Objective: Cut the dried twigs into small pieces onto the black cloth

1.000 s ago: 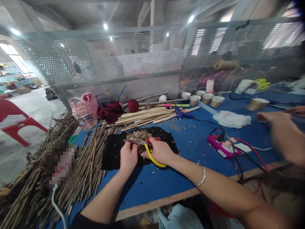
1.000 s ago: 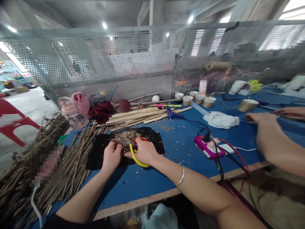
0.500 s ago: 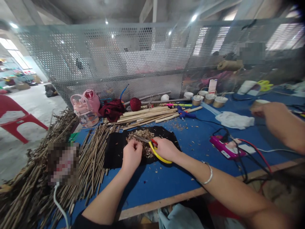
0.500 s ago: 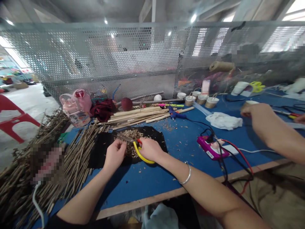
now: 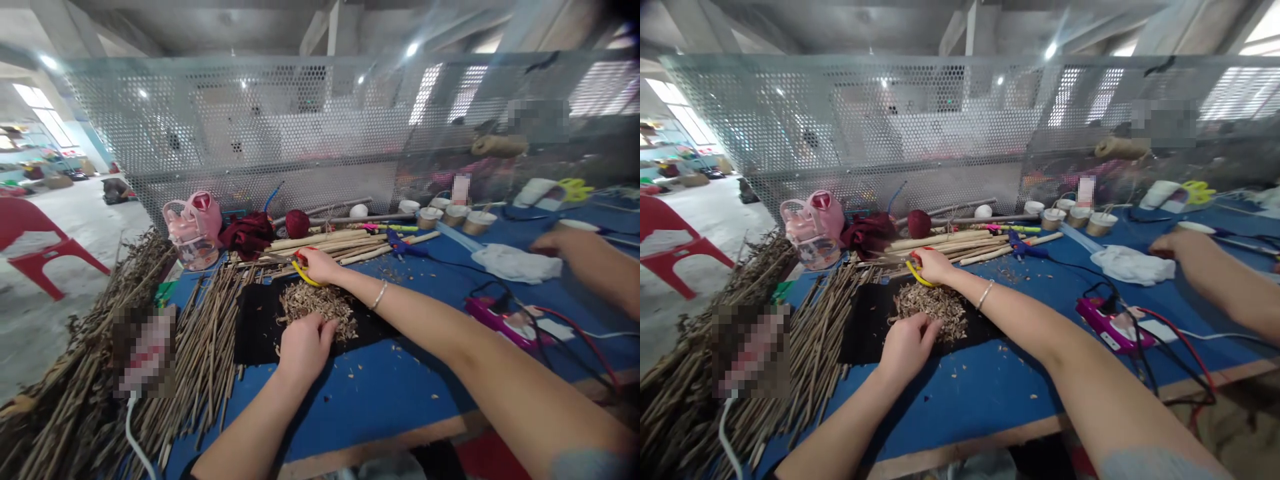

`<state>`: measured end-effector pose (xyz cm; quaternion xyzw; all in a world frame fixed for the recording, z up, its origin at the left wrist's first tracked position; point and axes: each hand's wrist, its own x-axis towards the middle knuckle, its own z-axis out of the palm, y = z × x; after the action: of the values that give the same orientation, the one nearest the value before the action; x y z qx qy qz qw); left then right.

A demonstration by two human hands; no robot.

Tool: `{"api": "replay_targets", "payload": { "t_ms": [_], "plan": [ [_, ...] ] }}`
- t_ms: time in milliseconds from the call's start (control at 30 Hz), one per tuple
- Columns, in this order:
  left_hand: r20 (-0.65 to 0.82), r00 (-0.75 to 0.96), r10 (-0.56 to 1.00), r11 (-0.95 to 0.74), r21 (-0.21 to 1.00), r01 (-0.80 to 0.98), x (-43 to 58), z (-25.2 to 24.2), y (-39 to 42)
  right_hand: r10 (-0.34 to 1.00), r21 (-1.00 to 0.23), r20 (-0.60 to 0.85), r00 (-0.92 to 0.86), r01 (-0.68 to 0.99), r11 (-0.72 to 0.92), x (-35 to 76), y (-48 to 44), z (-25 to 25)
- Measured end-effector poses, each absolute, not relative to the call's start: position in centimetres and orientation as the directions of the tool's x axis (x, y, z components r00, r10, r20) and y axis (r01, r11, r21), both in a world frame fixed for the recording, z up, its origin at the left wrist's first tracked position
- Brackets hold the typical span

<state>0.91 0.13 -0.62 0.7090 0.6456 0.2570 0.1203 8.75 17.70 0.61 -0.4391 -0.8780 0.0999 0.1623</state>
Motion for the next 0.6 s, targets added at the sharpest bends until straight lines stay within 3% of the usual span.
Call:
{"api": "replay_targets", "payload": {
  "t_ms": [600],
  "plan": [
    [0.166,0.018,0.986,-0.099,0.491,0.866,0.6,-0.5,0.3,0.762,-0.212,0.196,-0.617,0.732,0.647,7.0,20.1,-1.1]
  ]
}}
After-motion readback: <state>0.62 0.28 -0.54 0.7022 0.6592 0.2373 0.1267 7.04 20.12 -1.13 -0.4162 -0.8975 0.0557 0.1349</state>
